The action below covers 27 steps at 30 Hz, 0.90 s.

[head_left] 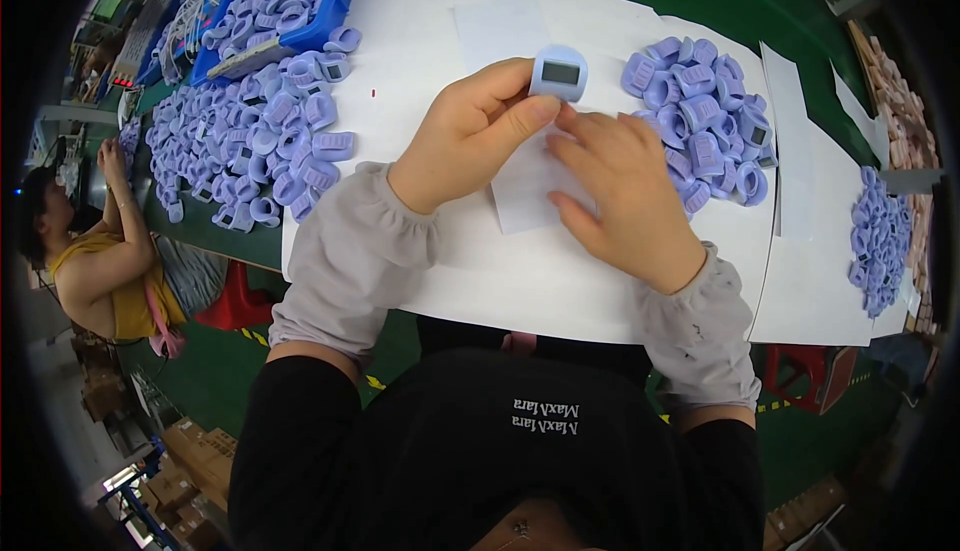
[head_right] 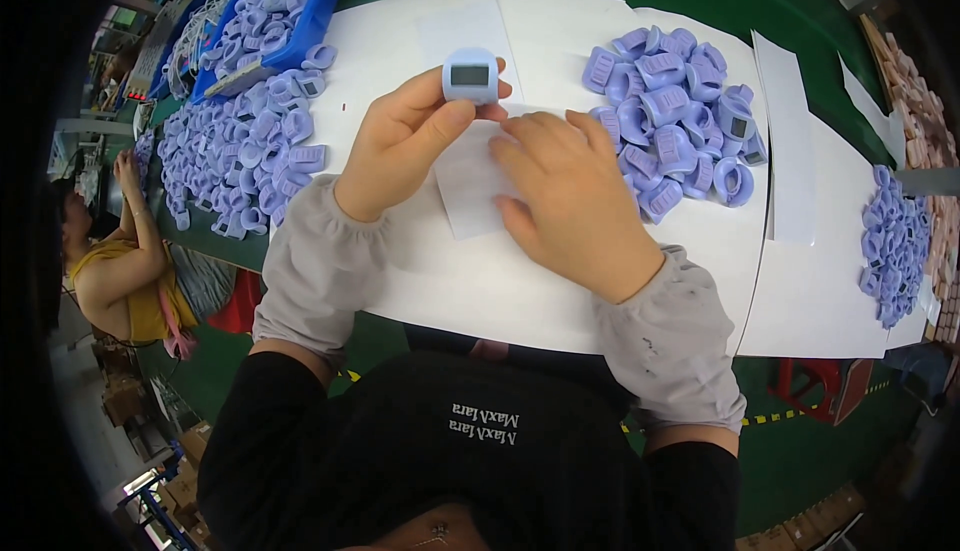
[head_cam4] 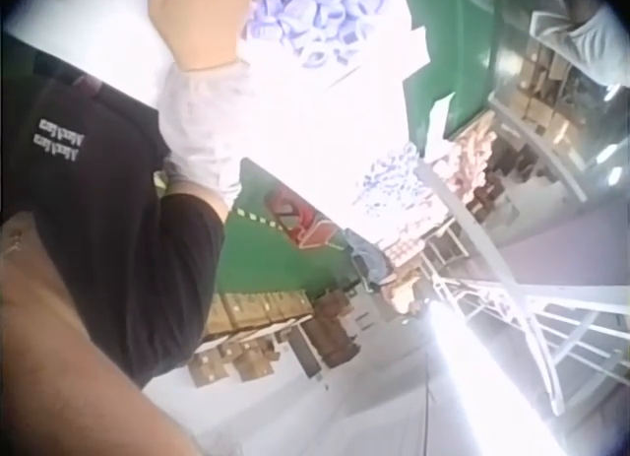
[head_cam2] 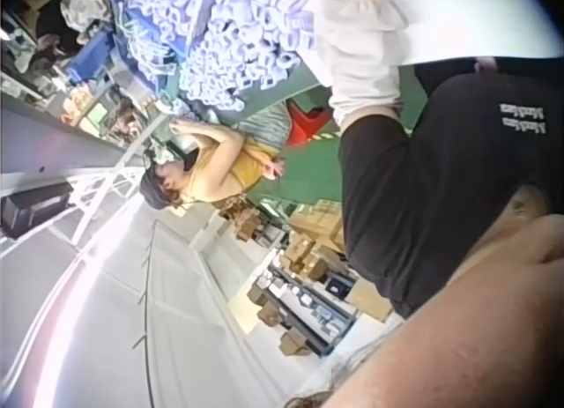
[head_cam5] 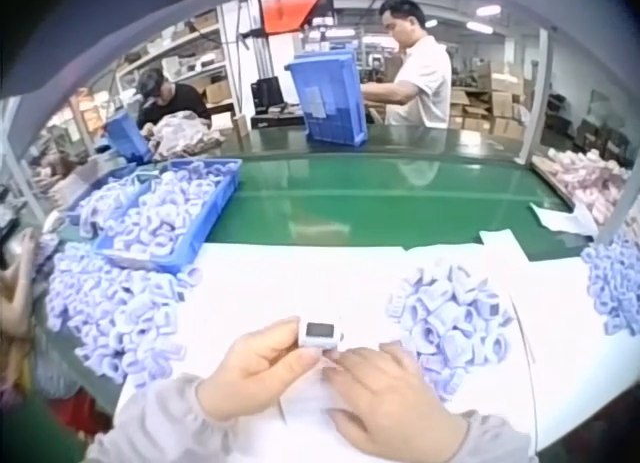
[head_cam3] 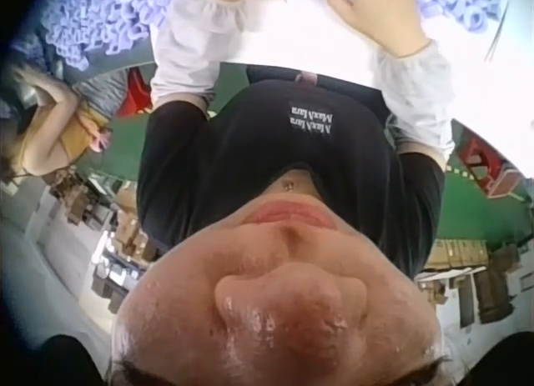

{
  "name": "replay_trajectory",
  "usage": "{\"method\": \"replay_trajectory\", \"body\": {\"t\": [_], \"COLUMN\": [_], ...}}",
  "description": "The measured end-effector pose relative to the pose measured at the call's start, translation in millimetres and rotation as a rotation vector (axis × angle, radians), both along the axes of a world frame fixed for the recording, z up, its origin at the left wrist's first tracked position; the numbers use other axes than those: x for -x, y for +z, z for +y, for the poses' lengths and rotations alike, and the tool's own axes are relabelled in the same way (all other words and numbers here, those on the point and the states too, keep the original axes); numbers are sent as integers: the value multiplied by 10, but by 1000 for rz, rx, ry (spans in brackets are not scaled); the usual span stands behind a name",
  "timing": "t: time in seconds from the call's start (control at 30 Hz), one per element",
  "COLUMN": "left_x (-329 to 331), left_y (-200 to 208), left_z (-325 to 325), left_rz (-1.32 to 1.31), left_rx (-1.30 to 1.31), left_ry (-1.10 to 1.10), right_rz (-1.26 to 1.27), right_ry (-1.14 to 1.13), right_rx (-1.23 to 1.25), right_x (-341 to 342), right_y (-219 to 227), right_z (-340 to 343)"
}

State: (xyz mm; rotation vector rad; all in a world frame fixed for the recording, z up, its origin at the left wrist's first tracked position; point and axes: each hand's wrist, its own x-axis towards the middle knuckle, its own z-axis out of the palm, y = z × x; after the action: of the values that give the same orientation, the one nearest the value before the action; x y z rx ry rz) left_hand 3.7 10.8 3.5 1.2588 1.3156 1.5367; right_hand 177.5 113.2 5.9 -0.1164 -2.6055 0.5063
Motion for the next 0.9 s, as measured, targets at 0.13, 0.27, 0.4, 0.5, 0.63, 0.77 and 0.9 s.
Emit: {"method": "replay_trajectory", "body": {"t": [0.13, 0.27, 0.4, 0.5, 0.63, 0.77, 0.9], "left_x": [51, 38, 44, 29, -2, -19, -28], "left_y": [21, -11, -12, 59, 62, 25, 11], "left_z": [-12, 6, 16, -3, 16, 39, 44], "left_rz": [56, 12, -72, -88, -89, -126, -136], "left_rx": [40, 12, 32, 93, 120, 60, 61], "left_ry": [-9, 8, 42, 23, 79, 112, 138], "right_rz": [-55, -71, -4, 213, 296, 315, 350], "right_ry": [6, -2, -72, -211, -236, -278, -304], "right_rx": [-18, 78, 213, 304, 255, -15, -253], "right_x": [22, 49, 52, 49, 51, 87, 75], "right_y": [-138, -194, -138, -55, -83, -18, -26], "right_z": [-76, -59, 6, 22, 68, 43, 29]}}
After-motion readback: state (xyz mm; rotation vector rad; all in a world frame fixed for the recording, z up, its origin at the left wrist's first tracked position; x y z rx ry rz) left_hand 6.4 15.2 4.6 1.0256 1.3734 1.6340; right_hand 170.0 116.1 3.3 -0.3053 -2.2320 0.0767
